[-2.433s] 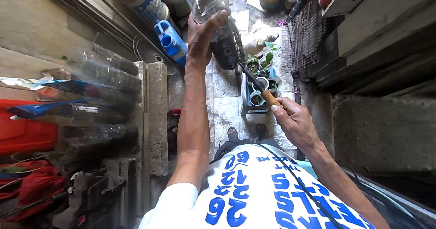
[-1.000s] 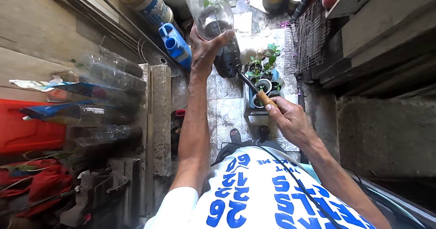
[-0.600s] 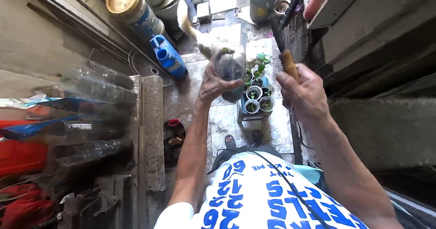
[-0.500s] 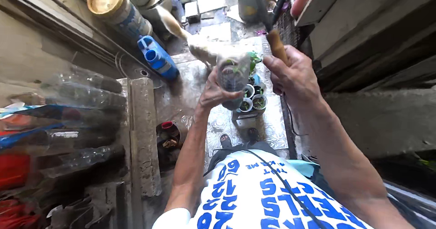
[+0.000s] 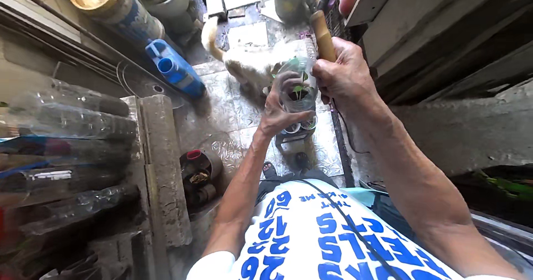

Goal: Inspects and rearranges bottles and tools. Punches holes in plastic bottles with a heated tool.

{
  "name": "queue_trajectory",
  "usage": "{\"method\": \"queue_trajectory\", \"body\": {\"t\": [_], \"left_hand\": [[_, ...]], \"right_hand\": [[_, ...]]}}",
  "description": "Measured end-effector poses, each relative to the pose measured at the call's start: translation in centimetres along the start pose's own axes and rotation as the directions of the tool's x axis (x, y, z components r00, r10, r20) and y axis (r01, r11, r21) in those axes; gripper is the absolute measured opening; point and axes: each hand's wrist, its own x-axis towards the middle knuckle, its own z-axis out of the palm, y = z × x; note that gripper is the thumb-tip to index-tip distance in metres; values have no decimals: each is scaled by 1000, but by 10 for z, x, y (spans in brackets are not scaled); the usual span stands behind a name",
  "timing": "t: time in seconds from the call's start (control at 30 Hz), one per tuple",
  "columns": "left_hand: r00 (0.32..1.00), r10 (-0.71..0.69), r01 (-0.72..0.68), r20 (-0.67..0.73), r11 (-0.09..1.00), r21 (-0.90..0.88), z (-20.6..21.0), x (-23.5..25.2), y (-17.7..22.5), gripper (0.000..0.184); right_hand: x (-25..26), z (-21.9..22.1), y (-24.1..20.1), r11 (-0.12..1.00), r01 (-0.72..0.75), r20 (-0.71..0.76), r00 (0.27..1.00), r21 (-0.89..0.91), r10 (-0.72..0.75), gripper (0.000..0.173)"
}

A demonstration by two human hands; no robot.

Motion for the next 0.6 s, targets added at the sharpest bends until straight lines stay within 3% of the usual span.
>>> {"method": "queue_trajectory", "body": {"t": [0.1,0.17,0.37,0.6], "left_hand": [[970,109,-74,-218,984,164,18,12,-8,80],[957,115,-55,-267,973,223,19,24,-9,77],[948,-136,150,-289,988,27,-2,53,18,77],[883,-212,217,-418,975,-36,-44,85,33,70]], "right_hand": [[6,6,-7,1000,22,-72,997,3,-21,11],[11,6,-12,997,55,-104,993,60,-48,12],[2,-28,-25,984,142,-117,985,103,-130,24],[-73,-49,58,999,28,33,999,15,-29,37]]}}
